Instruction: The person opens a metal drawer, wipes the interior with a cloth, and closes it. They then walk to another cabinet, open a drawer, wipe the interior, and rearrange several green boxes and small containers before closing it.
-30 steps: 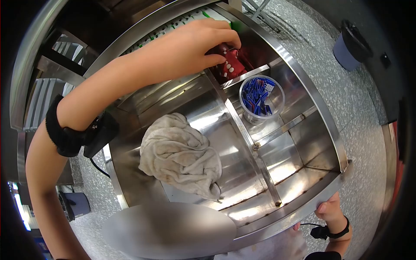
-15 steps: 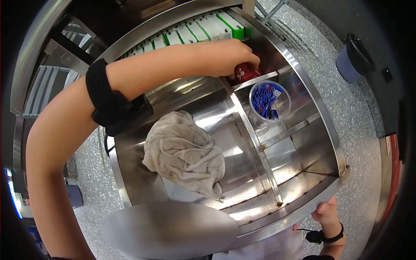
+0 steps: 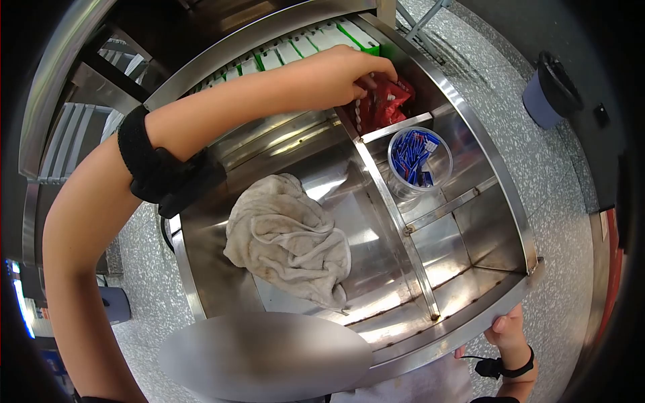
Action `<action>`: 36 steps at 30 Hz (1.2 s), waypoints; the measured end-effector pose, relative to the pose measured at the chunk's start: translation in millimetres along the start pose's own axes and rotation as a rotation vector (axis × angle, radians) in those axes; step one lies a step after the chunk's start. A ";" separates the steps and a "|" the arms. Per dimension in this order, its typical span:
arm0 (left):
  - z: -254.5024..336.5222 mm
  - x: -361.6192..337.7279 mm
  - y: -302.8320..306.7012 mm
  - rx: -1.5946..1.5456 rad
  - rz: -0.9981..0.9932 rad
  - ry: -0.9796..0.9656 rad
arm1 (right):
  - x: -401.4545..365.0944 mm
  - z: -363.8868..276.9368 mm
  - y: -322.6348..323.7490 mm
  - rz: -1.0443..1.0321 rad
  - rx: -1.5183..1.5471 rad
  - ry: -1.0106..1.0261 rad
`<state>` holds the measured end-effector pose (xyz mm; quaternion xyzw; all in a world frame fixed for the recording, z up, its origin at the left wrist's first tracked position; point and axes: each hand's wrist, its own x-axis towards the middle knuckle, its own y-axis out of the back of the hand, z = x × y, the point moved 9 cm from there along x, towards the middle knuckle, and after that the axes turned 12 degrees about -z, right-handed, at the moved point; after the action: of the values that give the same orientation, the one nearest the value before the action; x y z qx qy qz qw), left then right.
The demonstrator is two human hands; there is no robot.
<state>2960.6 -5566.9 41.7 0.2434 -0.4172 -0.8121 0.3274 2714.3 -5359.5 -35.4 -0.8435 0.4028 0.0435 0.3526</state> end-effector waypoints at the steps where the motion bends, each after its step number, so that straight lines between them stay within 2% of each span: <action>1: 6.8 -1.3 3.4 0.115 0.035 -0.059 | -0.4 0.3 1.0 0.003 -0.002 0.002; 3: 26.1 -6.8 9.6 0.344 0.104 -0.177 | -1.3 1.3 3.0 0.007 -0.005 0.005; 6: -8.9 -6.4 3.7 -0.049 -0.059 0.303 | -3.2 3.1 3.4 0.008 -0.014 0.017; 9: -1.2 -4.8 -9.7 -0.106 -0.194 0.207 | -5.5 3.6 7.4 0.011 -0.034 0.014; 10: 2.5 -9.9 -4.8 -0.146 -0.185 0.175 | -7.0 4.0 11.3 0.025 -0.055 0.031; 13: 11.9 -39.4 21.2 -0.175 -0.054 0.312 | -14.7 8.1 28.7 0.092 -0.145 0.129; 16: 11.1 -68.3 17.4 -0.243 -0.168 0.389 | -19.7 10.0 38.0 0.127 -0.202 0.165; 17: 6.1 -78.2 4.4 -0.207 -0.324 0.478 | -20.2 9.7 40.4 0.135 -0.209 0.171; 18: 6.6 -93.1 -10.3 -0.253 -0.380 0.476 | -19.9 10.7 40.5 0.130 -0.197 0.170; 20: 22.8 -114.7 -48.8 0.140 -0.642 0.454 | -20.8 11.3 42.0 0.130 -0.192 0.189; 21: 24.2 -133.2 -76.2 0.009 -0.836 0.553 | -21.2 11.5 43.2 0.133 -0.200 0.210; 22: 35.6 -140.0 -91.0 0.120 -0.968 0.588 | -20.8 12.3 43.9 0.124 -0.191 0.213; 25: 40.7 -140.9 -121.7 0.266 -0.818 0.533 | -19.3 14.7 44.5 0.091 -0.138 0.193; 27: 40.6 -138.5 -128.3 0.244 -0.789 0.500 | -19.5 12.6 43.9 0.104 -0.107 0.191; 34: 90.4 -137.9 -152.1 0.146 -0.775 0.304 | -21.2 10.6 47.0 0.140 -0.136 0.240; 36: 106.0 -139.1 -156.6 0.114 -0.789 0.215 | -20.4 8.4 48.4 0.160 -0.222 0.338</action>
<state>2931.1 -5341.3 -15.9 0.4860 -0.2998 -0.8207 0.0186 2667.9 -5361.6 -61.4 -0.8379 0.5144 -0.0265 0.1806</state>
